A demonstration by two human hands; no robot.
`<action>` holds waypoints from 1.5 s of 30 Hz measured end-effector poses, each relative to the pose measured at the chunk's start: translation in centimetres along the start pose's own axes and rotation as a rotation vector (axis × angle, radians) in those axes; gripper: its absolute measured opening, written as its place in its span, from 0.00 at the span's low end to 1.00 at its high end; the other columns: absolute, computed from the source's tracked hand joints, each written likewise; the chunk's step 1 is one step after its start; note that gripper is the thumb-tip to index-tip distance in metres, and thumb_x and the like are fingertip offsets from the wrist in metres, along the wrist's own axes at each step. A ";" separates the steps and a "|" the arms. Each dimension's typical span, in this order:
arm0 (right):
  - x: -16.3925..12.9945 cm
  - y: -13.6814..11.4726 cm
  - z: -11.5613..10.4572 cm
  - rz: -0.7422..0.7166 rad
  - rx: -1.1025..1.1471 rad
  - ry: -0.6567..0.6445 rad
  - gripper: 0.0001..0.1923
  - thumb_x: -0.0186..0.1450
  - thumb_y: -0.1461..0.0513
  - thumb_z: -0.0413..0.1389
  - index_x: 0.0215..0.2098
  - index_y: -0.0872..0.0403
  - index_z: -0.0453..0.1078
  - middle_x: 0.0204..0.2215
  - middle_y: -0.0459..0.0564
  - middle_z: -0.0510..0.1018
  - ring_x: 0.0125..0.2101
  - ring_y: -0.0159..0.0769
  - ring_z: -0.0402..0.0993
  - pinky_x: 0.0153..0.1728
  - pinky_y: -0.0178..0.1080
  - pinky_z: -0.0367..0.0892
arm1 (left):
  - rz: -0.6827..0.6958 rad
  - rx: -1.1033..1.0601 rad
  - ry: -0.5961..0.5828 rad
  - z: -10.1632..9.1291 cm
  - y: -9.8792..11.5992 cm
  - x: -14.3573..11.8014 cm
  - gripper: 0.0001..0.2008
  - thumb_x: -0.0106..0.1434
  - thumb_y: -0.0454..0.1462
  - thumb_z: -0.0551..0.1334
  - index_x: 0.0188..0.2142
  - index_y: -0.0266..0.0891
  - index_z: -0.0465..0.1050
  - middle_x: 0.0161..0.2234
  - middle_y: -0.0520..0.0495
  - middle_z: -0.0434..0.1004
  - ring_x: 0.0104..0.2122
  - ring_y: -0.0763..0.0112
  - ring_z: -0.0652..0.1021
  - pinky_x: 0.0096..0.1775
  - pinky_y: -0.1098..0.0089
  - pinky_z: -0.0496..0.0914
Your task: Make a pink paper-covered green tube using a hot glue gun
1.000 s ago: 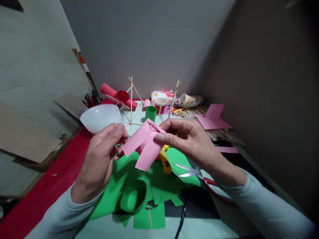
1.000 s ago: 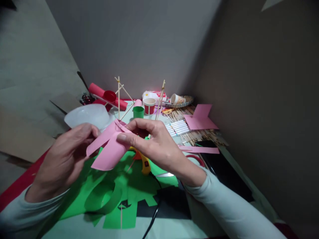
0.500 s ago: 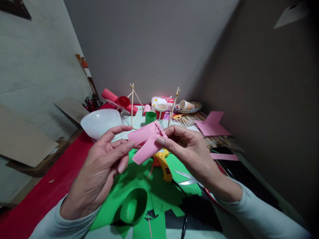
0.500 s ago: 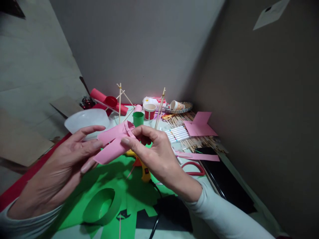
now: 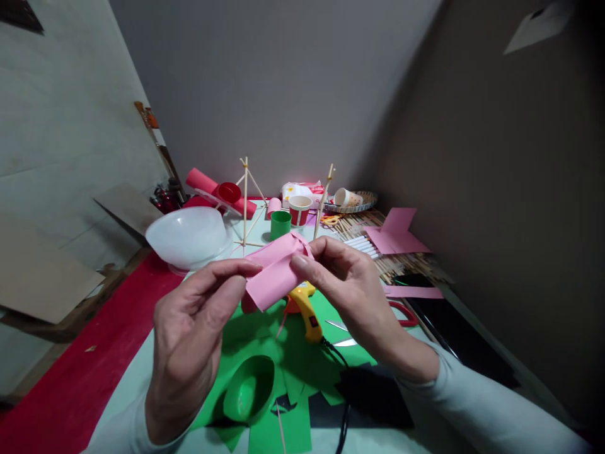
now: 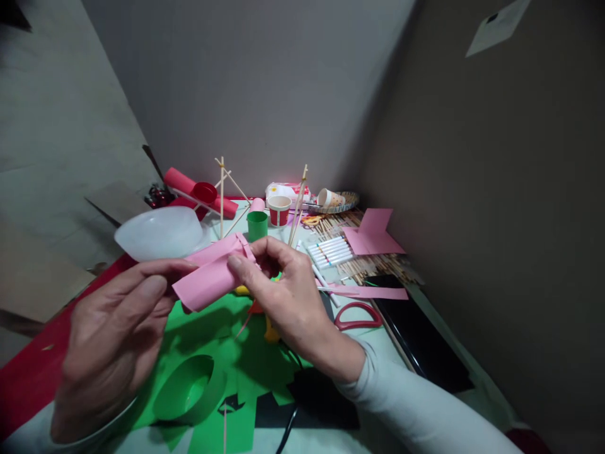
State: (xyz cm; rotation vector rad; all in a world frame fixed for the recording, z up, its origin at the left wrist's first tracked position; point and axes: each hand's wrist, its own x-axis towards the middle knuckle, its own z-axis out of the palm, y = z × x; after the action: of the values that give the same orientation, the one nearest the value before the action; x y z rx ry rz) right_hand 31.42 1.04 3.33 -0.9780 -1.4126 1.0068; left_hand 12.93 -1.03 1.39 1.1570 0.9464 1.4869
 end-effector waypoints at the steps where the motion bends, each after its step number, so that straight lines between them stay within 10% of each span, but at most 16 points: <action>1: 0.0 0.0 0.0 -0.004 0.001 0.006 0.19 0.64 0.48 0.66 0.31 0.54 0.72 0.26 0.43 0.70 0.28 0.30 0.63 0.29 0.35 0.60 | 0.036 0.021 0.014 0.2 0.1 0.0 0.09 0.62 0.43 0.73 0.42 0.48 0.84 0.43 0.49 0.85 0.41 0.63 0.83 0.39 0.70 0.78; 12: 0.2 -0.6 -0.6 -0.062 0.031 -0.135 0.13 0.63 0.52 0.69 0.35 0.53 0.79 0.29 0.44 0.76 0.31 0.31 0.70 0.32 0.35 0.66 | 0.245 0.413 0.161 0.7 1.1 0.2 0.03 0.58 0.39 0.74 0.30 0.49 0.83 0.31 0.56 0.84 0.32 0.68 0.80 0.38 0.70 0.76; 27: 0.0 1.1 0.1 -0.238 -0.136 0.025 0.13 0.65 0.59 0.67 0.25 0.52 0.73 0.25 0.43 0.73 0.30 0.33 0.67 0.37 0.39 0.65 | -0.277 -0.087 -0.006 0.1 0.3 2.6 0.21 0.47 0.41 0.80 0.39 0.36 0.80 0.29 0.50 0.82 0.27 0.75 0.75 0.32 0.74 0.71; 35: 0.6 1.0 -0.4 -0.240 -0.145 -0.072 0.15 0.64 0.49 0.68 0.28 0.50 0.80 0.25 0.45 0.76 0.31 0.36 0.68 0.36 0.40 0.66 | -0.113 0.026 0.000 -0.2 -0.8 2.9 0.07 0.55 0.39 0.76 0.31 0.40 0.83 0.30 0.50 0.84 0.31 0.69 0.79 0.36 0.71 0.73; 45: 0.4 0.1 -0.8 -0.390 -0.211 -0.150 0.10 0.69 0.57 0.64 0.31 0.52 0.76 0.27 0.44 0.77 0.30 0.34 0.68 0.35 0.39 0.64 | -0.142 -0.069 -0.071 0.3 -0.3 3.4 0.14 0.49 0.44 0.80 0.32 0.44 0.82 0.31 0.50 0.82 0.35 0.63 0.81 0.39 0.65 0.77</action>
State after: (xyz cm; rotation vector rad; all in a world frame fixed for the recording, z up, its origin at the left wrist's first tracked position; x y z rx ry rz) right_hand 32.22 1.54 3.37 -0.7447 -1.7794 0.6603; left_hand 13.11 2.34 1.90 1.0641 0.9029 1.3461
